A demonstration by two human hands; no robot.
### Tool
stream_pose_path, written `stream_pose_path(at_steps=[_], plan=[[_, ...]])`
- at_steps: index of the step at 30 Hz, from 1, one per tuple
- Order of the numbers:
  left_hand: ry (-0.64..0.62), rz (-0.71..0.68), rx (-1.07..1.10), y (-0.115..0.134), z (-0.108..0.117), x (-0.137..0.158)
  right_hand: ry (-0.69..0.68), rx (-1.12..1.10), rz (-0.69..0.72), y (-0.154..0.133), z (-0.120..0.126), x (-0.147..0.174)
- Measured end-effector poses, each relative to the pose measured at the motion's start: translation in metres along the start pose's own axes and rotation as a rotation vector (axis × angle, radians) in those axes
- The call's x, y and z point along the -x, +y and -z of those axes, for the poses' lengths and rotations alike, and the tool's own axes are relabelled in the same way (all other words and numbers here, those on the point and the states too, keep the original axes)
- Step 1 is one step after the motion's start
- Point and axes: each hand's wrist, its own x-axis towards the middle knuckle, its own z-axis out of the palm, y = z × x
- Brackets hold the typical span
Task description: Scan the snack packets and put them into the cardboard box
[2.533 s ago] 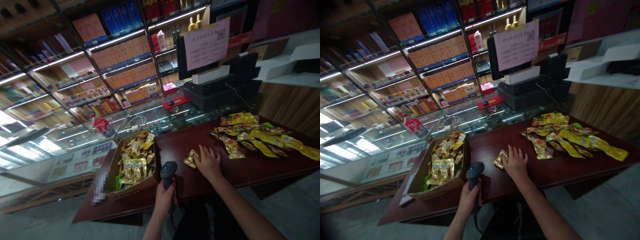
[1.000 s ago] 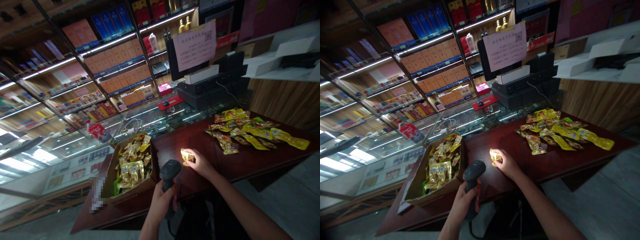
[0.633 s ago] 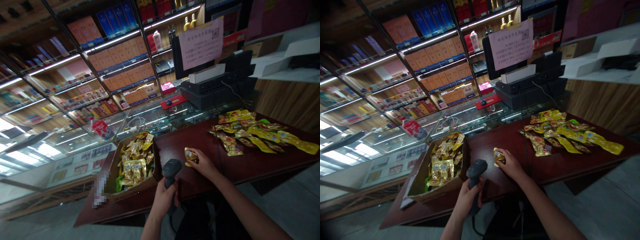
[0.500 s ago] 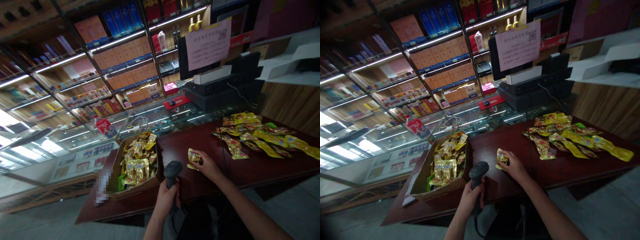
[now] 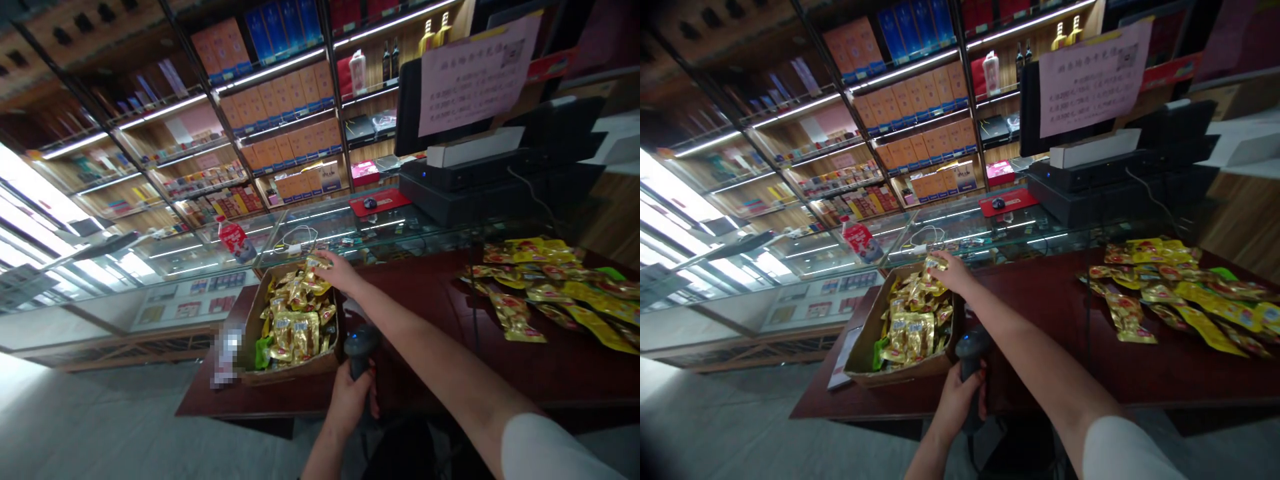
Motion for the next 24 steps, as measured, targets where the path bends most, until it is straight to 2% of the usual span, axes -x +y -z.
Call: stream_pose_path(at_steps=[2, 4, 7, 11, 14, 17, 20, 24], plan=[[-0.003, 0.007, -0.006, -0.002, 0.002, -0.002, 0.029, 0.131, -0.012, 0.011, 0.004, 0.001], [-0.008, 0.01, -0.015, -0.005, 0.003, -0.003, 0.075, 0.276, -0.011, 0.03, 0.03, 0.018], [-0.02, 0.01, -0.019, -0.007, 0.004, -0.005, 0.198, 0.585, 0.018, 0.065, 0.096, 0.062], [-0.038, -0.017, -0.019, -0.005, 0.003, -0.003, 0.474, 1.088, -0.157, 0.096, 0.189, 0.117], [-0.036, -0.039, -0.027, -0.003, 0.003, -0.002, 0.531, 1.277, -0.267, 0.1, 0.225, 0.135], [-0.026, -0.056, -0.03, -0.003, 0.002, 0.0, 0.471, 1.33, -0.252, 0.093, 0.221, 0.14], [-0.015, -0.068, -0.048, -0.004, 0.001, 0.0, 0.341, 1.299, -0.16, 0.081, 0.194, 0.145], [-0.01, -0.083, -0.069, -0.005, 0.0, 0.0, 0.154, 1.209, -0.131, 0.072, 0.16, 0.157]])
